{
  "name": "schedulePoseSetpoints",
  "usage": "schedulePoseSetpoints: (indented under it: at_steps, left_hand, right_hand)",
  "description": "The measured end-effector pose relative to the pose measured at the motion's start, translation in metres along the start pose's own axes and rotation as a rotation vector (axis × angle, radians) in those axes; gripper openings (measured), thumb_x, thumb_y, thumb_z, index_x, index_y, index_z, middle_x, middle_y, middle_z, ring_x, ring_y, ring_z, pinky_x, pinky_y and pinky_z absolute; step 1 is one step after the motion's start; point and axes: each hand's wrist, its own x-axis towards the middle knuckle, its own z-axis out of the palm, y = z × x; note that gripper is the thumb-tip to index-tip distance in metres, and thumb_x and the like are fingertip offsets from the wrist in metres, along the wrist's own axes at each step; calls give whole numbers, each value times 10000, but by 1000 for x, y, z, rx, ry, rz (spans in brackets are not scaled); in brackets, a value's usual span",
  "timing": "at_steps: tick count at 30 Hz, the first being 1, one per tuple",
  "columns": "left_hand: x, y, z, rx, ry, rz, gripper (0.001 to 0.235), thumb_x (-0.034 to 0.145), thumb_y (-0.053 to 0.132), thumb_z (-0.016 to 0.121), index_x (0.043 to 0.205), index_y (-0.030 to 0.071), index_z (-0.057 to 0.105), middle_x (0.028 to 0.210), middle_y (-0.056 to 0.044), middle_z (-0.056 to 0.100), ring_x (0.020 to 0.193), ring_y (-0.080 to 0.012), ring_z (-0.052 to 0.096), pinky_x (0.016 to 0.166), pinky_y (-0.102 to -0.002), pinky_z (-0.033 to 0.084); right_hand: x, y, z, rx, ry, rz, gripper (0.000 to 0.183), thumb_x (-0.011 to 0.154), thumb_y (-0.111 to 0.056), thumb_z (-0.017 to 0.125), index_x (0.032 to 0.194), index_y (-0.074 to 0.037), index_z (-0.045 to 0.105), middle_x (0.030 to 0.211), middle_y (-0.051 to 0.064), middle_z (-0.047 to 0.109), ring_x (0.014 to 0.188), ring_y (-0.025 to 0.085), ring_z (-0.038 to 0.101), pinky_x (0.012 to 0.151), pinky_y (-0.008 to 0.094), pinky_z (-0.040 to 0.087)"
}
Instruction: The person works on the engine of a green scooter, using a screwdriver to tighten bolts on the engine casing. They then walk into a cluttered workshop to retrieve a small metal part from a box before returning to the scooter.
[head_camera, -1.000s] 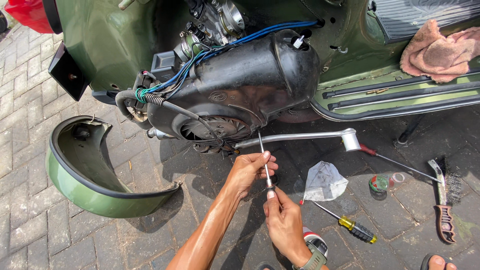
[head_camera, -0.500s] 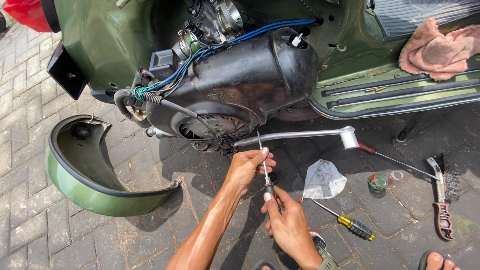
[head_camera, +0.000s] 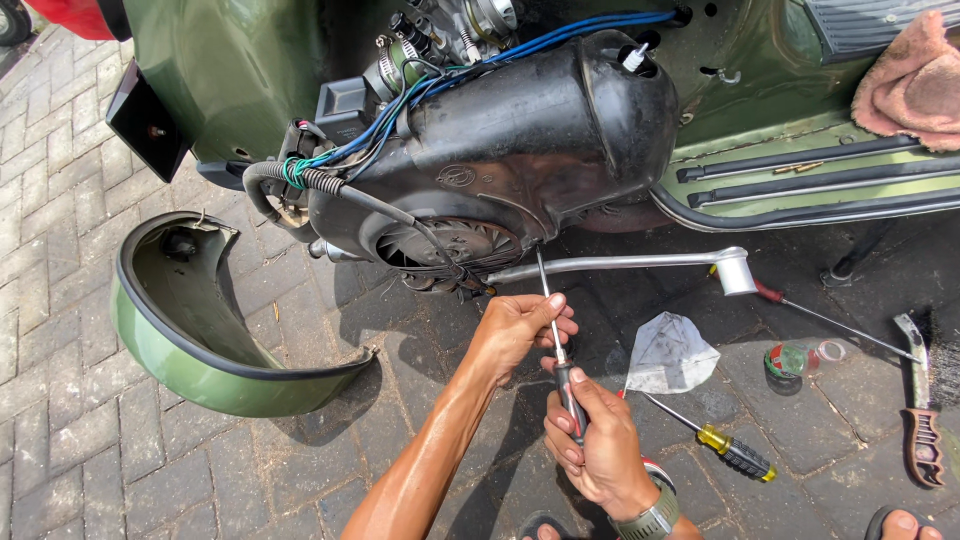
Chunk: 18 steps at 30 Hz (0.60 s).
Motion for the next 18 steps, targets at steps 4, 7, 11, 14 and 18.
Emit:
schedulePoseSetpoints:
  at_steps: [4, 7, 11, 14, 18]
  left_hand:
    - [-9, 2, 2, -1, 18, 14, 357, 866, 333, 603, 874, -10, 698, 777, -131, 715, 629, -113, 626, 555, -173, 471]
    - [-12, 2, 7, -57, 34, 21, 361, 876, 326, 600, 888, -24, 687, 787, -132, 708, 589, -92, 588, 516, -160, 463]
    - [-12, -2, 13, -65, 79, -10, 358, 890, 326, 583, 929, -16, 683, 821, -145, 715, 631, -133, 635, 522, -181, 488]
    - [-15, 1, 15, -78, 88, -21, 367, 891, 322, 579, 953, -24, 682, 835, -153, 716, 639, -147, 646, 536, -175, 492]
    - [-13, 3, 9, -77, 3, -12, 391, 904, 329, 547, 997, -29, 673, 865, -151, 720, 648, -121, 637, 580, -175, 505]
  right_hand:
    - [-1, 1, -8, 172, -119, 156, 388, 961, -296, 413, 1183, -12, 556, 543, 25, 291, 283, 66, 185, 218, 219, 133]
    - [-7, -5, -1, 69, -92, 127, 394, 964, -307, 407, 1179, -9, 549, 557, 23, 301, 310, 84, 204, 258, 234, 172]
    - [-21, -16, 11, -418, 130, -47, 281, 958, -221, 436, 1116, -17, 546, 632, 120, 460, 347, 167, 343, 307, 287, 235]
    - [-28, -26, 21, -880, 189, -144, 334, 927, -258, 454, 1217, -127, 554, 659, 62, 558, 392, 158, 459, 389, 289, 372]
    - [-19, -20, 19, -776, 115, -167, 435, 945, -233, 402, 1348, -188, 558, 579, 37, 415, 380, 129, 367, 317, 274, 336]
